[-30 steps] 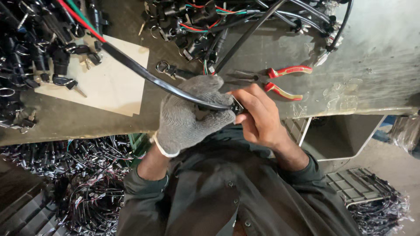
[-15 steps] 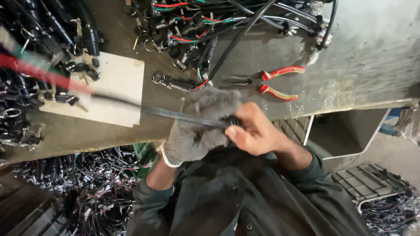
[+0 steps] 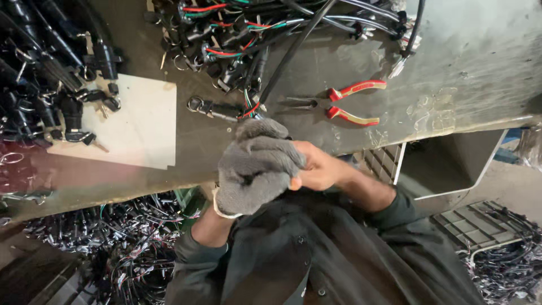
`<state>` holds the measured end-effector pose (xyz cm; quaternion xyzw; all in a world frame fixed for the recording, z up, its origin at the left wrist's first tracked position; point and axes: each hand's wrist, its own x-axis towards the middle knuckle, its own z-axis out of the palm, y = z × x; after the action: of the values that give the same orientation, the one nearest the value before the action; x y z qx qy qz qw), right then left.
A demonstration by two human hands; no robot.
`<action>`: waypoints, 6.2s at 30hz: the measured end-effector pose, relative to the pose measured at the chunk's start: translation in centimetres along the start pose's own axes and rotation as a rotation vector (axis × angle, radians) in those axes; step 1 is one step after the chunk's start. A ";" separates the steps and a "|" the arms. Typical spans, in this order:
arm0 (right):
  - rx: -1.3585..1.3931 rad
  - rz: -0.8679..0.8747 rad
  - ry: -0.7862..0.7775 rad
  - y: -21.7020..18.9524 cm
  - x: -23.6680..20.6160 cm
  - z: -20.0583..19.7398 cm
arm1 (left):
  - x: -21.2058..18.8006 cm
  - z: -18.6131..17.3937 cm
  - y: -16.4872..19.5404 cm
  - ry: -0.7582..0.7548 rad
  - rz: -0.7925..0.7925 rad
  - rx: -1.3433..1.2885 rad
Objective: The person sits at a workbench assembling power cable connectors. They insert stripped red and green wires into a black connector body by hand, seat the wires, and use pliers to crimp and secure terminals onto the cable ends, working on one cable at a time.
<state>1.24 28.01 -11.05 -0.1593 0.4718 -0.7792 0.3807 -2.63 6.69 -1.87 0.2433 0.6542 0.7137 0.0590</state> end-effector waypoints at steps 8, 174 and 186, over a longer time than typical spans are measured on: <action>-0.579 -0.509 0.397 -4.8 3.7 2.8 | -0.3 0.6 0.3 0.185 -0.174 0.050; 0.051 -0.151 0.414 -9.4 2.5 2.5 | -0.1 -1.2 1.4 0.280 -0.478 -0.508; -0.771 -0.227 0.372 -7.3 2.3 1.3 | -2.8 -0.1 0.2 0.316 -0.194 0.142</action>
<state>-2.68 27.41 -4.41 -0.1975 0.7680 -0.5986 0.1139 -0.14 5.46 -2.49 0.0674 0.7244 0.6860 0.0067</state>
